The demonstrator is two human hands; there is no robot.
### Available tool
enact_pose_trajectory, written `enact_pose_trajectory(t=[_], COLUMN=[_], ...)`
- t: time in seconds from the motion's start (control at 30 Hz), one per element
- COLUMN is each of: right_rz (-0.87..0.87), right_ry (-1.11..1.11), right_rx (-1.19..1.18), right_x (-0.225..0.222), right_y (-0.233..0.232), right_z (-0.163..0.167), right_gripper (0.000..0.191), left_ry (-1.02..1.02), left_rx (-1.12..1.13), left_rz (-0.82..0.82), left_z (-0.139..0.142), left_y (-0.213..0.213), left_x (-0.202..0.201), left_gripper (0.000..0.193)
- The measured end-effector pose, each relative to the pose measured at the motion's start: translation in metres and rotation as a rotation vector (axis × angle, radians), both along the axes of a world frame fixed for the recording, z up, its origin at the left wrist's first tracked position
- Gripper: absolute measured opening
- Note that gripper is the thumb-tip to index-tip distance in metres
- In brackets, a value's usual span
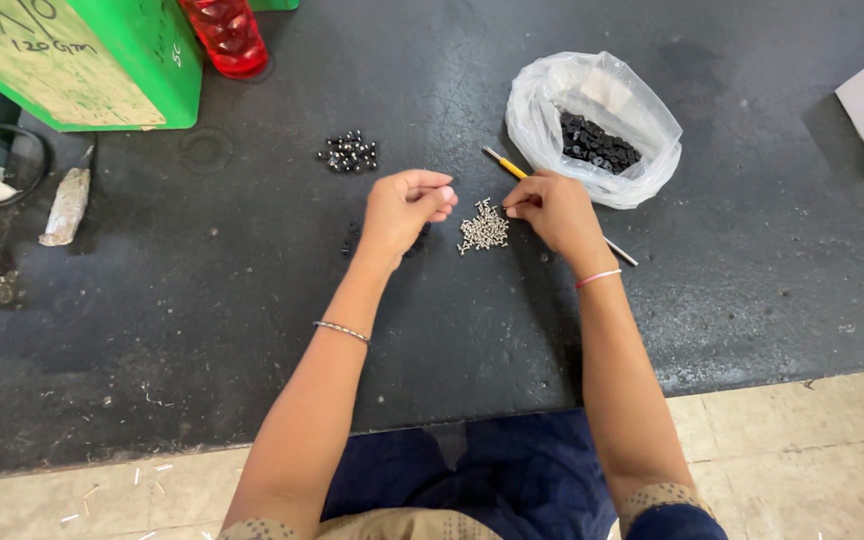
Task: The person repeatedly picks small black and silver components from a table and joins them by hand. A yellow-handled tool is used briefly to assist with alignment. The person continues assembling units and placing them into a small pile on the table.
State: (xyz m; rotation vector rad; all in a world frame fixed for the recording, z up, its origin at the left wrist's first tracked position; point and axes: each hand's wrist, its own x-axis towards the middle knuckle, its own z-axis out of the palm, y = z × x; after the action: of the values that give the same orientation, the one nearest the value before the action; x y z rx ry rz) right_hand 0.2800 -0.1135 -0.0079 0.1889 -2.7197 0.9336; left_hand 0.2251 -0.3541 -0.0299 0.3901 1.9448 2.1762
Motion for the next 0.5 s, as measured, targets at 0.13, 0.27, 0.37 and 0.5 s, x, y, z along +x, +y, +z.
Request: enact_pose_trajectory(t=[0.13,0.27,0.37,0.5], right_rz=[0.003,0.033,0.052,0.057], right_ry=[0.053,0.047,0.053,0.042], right_rx=[-0.077,-0.448,-0.48,-0.473], right_x=[0.004,0.002,0.003,0.005], right_y=[-0.009,-0.029,-0.041,-0.044], right_z=[0.0,0.001,0.003,0.008], right_gripper=[0.013,0.014,0.014,0.014], left_ry=[-0.014,-0.003,0.021,0.067], left_rx=[-0.018,-0.03,-0.028,-0.082], left_rz=[0.005,0.023,0.022,0.052], left_z=[-0.009,-0.011,-0.01,-0.006], left_y=[0.008,0.013,0.015,0.016], left_x=[0.004,0.005,0.005,0.007], left_gripper=[0.022,0.021,0.018,0.017])
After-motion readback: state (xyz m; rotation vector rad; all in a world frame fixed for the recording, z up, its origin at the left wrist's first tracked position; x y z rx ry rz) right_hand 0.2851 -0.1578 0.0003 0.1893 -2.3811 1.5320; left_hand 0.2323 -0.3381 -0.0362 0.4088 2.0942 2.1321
